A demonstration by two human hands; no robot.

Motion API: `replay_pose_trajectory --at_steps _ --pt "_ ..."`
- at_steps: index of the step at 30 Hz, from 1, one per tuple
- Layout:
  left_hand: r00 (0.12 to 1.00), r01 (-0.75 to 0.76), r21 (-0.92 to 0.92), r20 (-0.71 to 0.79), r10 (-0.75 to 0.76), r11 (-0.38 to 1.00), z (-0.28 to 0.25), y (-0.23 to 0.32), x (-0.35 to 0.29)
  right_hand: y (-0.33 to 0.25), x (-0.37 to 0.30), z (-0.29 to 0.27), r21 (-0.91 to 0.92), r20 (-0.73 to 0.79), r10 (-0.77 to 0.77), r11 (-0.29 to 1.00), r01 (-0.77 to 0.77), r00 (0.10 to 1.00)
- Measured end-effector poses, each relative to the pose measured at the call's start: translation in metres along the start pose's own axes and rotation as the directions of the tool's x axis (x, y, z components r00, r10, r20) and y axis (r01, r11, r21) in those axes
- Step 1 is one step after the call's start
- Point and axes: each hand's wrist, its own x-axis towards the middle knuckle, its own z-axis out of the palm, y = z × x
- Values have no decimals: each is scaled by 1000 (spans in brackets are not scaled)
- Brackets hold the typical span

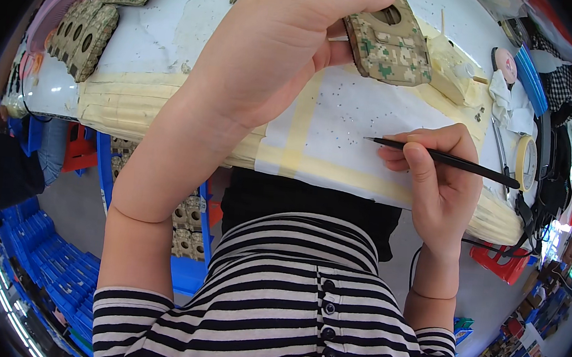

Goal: The person assembles toy tank parts at a workbench by picking up a camo-patterned turret, placing it into a blue bin, picking up another turret, and using tweezers to apply small components from a pile to the turret's surface.

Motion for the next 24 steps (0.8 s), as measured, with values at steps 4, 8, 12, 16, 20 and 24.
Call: replay_pose_trajectory --at_steps 4,8,12,16,20,24 --pt "998 -24 -6 62 24 1000 -1 2 -2 0 0 -1 -9 5 -6 1000 6 1000" --pt "992 -24 -42 122 29 999 -7 3 -1 0 0 -1 -18 32 -2 1000 2 999" --pt "998 -29 18 56 28 999 -1 1 -2 -1 -1 -3 -7 27 -15 1000 15 1000" --pt "999 -20 18 34 20 1000 0 3 -2 -10 -1 -10 42 -28 -68 997 70 997" --pt "998 -54 89 21 52 995 0 3 -1 -26 1 -19 86 -128 -228 967 239 965" --pt "992 -111 207 83 95 972 0 -5 3 -52 13 -32 -170 -109 -419 901 398 901"
